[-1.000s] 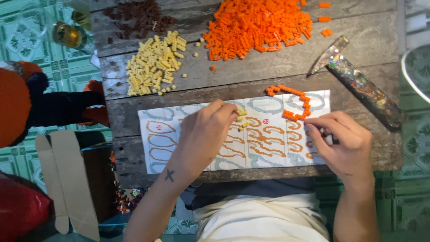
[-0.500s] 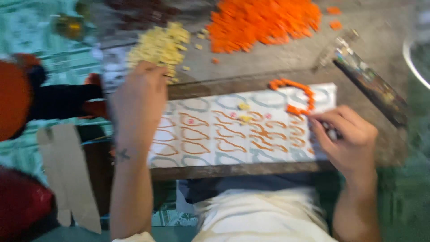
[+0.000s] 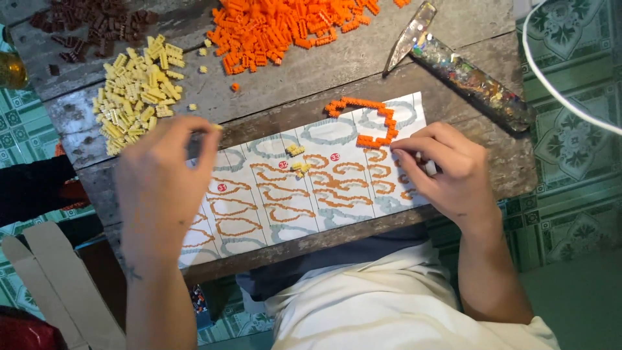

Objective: A person is seen assembling a mosaic-like figure by placing small orange and yellow plastic blocks onto a printed template on a wooden table, eventually using a small hammer to press them into place.

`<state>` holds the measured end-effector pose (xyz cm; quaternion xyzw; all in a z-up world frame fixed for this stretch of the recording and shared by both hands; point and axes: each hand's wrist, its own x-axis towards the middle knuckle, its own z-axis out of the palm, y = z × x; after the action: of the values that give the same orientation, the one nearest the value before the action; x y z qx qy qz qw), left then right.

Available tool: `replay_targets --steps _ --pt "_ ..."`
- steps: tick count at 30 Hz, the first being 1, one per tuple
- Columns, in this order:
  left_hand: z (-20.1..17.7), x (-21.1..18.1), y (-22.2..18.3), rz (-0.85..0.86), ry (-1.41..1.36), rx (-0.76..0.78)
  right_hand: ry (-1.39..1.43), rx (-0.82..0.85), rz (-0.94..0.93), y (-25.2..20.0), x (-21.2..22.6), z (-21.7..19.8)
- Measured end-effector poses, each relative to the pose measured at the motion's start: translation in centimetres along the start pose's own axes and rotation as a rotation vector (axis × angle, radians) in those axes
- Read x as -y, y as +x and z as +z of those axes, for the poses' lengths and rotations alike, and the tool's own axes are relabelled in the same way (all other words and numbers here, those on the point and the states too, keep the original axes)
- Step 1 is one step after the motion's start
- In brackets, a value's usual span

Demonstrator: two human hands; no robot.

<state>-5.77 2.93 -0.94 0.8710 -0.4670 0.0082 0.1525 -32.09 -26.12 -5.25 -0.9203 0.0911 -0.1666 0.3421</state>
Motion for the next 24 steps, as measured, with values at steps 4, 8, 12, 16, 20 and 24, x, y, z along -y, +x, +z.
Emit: replay_targets --steps 4,8,12,16,20,24 --pt "1.3 -2.7 0.5 0.044 -0.149 0.133 0.001 0.009 -0.006 -0.1 -0.1 0.0" --pt "2.2 -4.3 0.5 0.028 -0.298 0.24 -0.022 0.038 0.01 -0.1 0.0 -0.3" --pt "2.6 -4.5 0.4 0.018 -0.317 0.288 -0.038 0.092 0.008 0.3 0.7 -1.0" --pt "2.7 -4.2 0.3 0.045 -0.33 0.299 -0.063 0.113 -0.033 0.5 1.1 -1.4" --pt "2.6 -4.0 0.1 0.075 -0.345 0.294 -0.083 0.087 -0.095 1.5 2.7 -0.5" --pt "3.1 -3.9 -0.4 0.08 -0.326 0.303 -0.027 0.114 -0.168 2.7 4.7 1.6"
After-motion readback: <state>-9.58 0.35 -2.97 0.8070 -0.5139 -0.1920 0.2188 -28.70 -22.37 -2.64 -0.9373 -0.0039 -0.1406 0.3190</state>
